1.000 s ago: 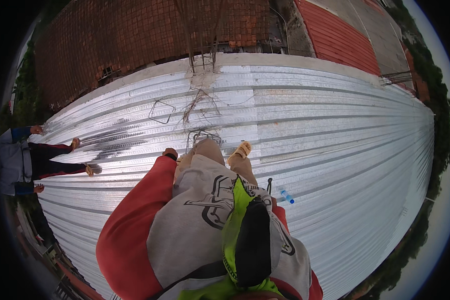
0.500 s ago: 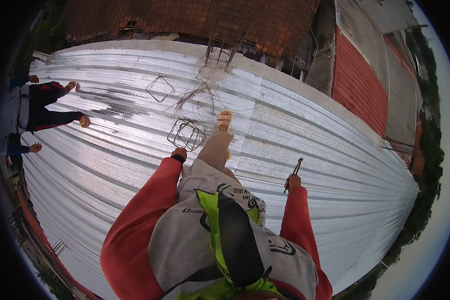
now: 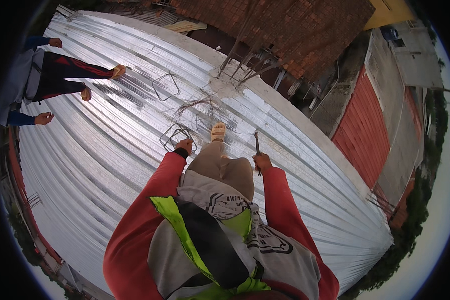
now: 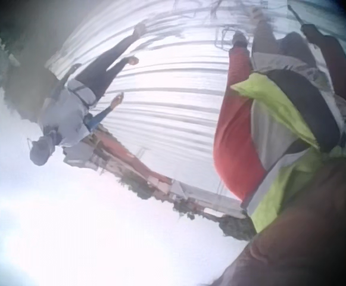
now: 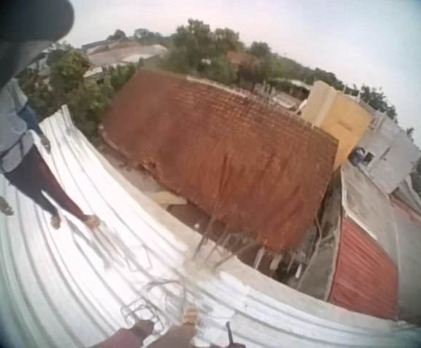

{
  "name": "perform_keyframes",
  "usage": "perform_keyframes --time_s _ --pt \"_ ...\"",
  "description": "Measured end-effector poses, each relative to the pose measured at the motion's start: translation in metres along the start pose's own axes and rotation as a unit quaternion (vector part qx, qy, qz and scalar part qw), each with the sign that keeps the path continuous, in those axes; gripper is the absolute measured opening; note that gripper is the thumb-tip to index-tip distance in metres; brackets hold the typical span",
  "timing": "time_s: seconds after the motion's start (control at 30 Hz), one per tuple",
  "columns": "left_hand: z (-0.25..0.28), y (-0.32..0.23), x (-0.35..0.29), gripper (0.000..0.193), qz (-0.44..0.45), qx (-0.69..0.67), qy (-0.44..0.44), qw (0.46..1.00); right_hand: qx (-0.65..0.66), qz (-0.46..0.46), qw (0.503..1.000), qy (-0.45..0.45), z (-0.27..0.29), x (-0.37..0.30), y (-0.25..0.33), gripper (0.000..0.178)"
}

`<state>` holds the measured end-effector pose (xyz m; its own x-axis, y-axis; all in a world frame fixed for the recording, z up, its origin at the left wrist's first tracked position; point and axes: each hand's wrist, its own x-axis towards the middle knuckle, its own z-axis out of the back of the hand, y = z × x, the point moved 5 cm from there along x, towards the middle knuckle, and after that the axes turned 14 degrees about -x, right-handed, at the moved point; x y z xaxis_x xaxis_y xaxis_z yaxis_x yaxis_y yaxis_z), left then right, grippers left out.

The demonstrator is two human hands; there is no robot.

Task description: The person secures a metal rebar cage to a corrugated metal roof using wire and a hammer. They wrap wire around the rebar and roof surface, then hammer it to fasten the structure in place.

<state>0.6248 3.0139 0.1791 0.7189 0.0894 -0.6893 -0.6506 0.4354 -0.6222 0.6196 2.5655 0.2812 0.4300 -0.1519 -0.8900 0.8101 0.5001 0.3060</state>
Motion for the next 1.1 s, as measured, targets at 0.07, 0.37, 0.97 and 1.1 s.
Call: perform_keyframes --time_s 0.07,0.37,0.97,1.1 --pt "0.003 -0.029 0.012 0.029 -0.034 -0.01 -0.021 0.999 0.018 -0.012 0.999 -0.029 0.039 0.031 0.026 0.013" --pt "0.002 -0.057 0.05 0.029 -0.068 0.009 -0.161 0.985 -0.096 -0.053 0.993 -0.042 0.152 0.115 0.118 0.013" --pt "-0.204 0.013 0.318 0.037 -0.298 0.315 -0.108 0.894 -0.398 0.117 0.885 -0.21 0.055 0.446 -0.02 0.041" --pt "-0.222 0.025 0.383 0.039 -0.365 0.42 -0.055 0.829 -0.437 0.125 0.86 -0.232 0.039 0.462 -0.032 0.037"
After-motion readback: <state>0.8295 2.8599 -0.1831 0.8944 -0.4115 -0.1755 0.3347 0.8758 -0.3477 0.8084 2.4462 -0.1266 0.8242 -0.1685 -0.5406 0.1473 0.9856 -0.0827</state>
